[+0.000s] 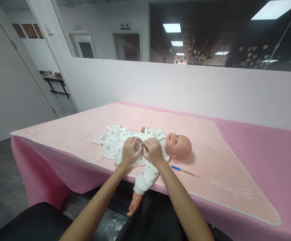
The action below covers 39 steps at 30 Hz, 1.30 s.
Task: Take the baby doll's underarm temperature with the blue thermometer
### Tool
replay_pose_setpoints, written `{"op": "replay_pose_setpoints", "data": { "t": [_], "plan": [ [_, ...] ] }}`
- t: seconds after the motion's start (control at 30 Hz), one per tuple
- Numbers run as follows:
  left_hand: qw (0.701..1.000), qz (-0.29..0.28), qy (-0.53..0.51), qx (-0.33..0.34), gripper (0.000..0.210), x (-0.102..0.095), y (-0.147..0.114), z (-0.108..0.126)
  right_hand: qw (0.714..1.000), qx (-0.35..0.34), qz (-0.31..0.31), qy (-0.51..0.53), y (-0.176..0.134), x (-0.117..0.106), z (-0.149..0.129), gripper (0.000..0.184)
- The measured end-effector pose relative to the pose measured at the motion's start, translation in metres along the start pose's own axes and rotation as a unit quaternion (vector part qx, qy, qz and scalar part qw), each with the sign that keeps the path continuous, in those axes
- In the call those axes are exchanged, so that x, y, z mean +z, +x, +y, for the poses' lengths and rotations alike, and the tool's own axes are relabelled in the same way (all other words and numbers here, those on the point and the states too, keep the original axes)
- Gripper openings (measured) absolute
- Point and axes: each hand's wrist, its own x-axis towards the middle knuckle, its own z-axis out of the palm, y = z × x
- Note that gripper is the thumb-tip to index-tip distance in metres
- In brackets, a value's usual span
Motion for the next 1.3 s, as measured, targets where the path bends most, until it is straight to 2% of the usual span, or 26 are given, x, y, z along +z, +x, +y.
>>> {"op": "replay_pose_setpoints", "data": {
  "t": [0.5,0.87,1.3],
  "plan": [
    [1.000,0.012,-0.023,-0.011,0.000,0.0027,0.0001,-0.0040,1.000,0.008,0.007,0.015,-0.0002,-0.0013,-0.0002,0.015],
    [0.994,-0.036,-0.099,-0.042,0.008,-0.0017,0.0013,-0.0062,1.000,0.027,-0.006,-0.001,-0.0007,0.0008,0.0012,0.014],
    [0.992,-0.074,-0.094,-0.035,0.016,-0.0061,0.0019,-0.0052,0.999,0.049,-0.002,-0.016,-0.0001,0.0024,-0.0007,0.018]
  ]
}}
